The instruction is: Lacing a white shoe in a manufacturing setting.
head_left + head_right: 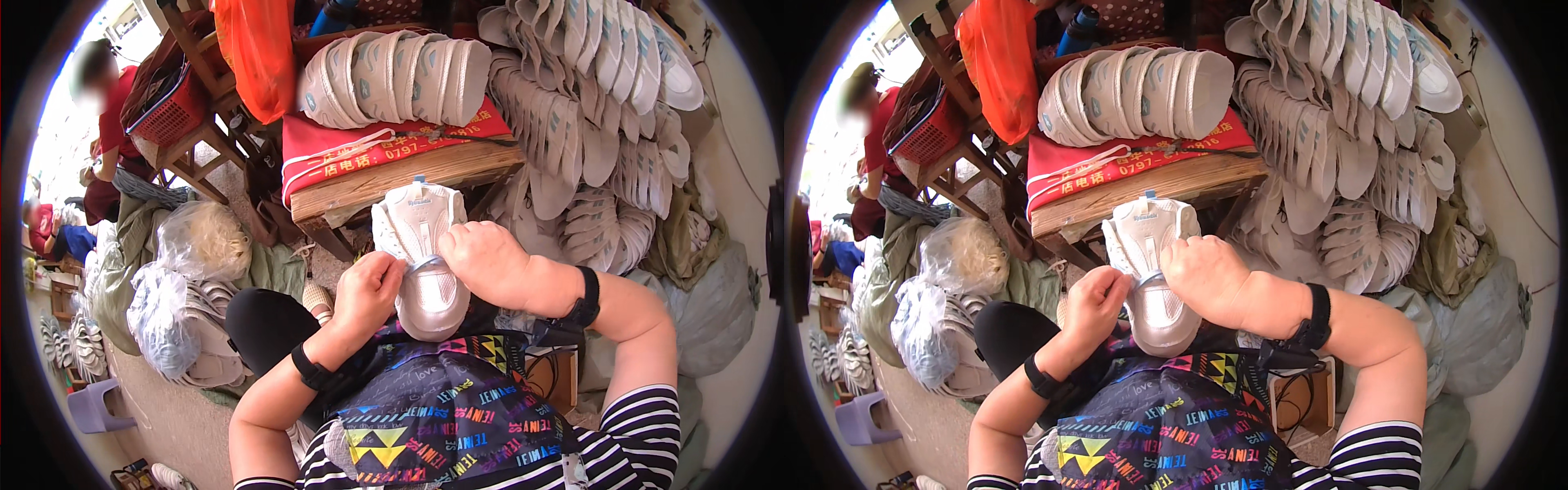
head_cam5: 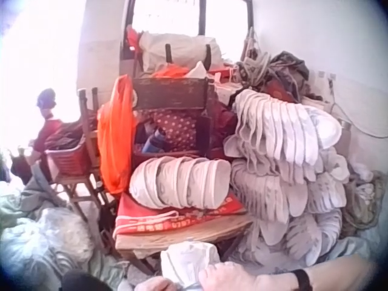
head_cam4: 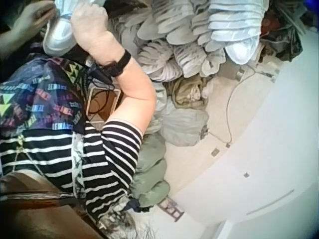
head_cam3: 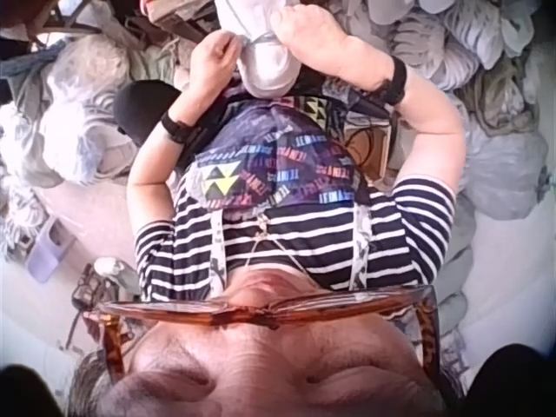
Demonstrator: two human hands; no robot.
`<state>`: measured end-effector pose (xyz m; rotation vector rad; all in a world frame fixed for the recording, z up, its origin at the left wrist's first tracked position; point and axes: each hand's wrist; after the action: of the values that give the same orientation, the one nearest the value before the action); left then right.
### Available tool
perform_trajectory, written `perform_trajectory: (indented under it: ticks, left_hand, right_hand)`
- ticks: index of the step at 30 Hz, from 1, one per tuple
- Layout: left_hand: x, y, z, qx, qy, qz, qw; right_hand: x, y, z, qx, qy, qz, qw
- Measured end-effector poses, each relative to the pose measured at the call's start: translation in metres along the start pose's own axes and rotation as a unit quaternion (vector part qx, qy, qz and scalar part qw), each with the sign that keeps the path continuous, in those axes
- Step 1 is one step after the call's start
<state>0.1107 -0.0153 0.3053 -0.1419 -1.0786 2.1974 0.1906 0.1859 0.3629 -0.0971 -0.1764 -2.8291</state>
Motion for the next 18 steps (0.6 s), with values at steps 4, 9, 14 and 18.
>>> perform_trajectory:
  ticks: [4,9,14,18]
  left_hand:
    - [0.01,-0.005,0.008,0.14,-0.012,-0.13,0.982]
    - [0.028,-0.009,0.024,0.3,0.118,-0.21,0.923]
    - [0.037,-0.015,0.027,0.349,0.178,-0.232,0.89]
    - [0.039,-0.026,0.04,0.339,0.111,-0.25,0.9]
  right_hand:
    - [0.001,-0.009,0.015,0.025,0.021,0.055,0.998]
    - [0.012,-0.025,0.029,0.032,0.057,0.131,0.989]
    - [0.018,-0.041,0.029,0.158,0.042,0.115,0.98]
    - [0.024,-0.045,0.04,0.263,0.171,0.055,0.948]
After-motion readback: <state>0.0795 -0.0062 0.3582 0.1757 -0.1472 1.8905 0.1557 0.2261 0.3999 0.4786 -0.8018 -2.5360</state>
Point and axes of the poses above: each hand's wrist, its own x-axis towards the middle knuckle, its own z-axis out of the back of the hand, y = z × x, and after that the axes turned 12 degrees about x, right-handed
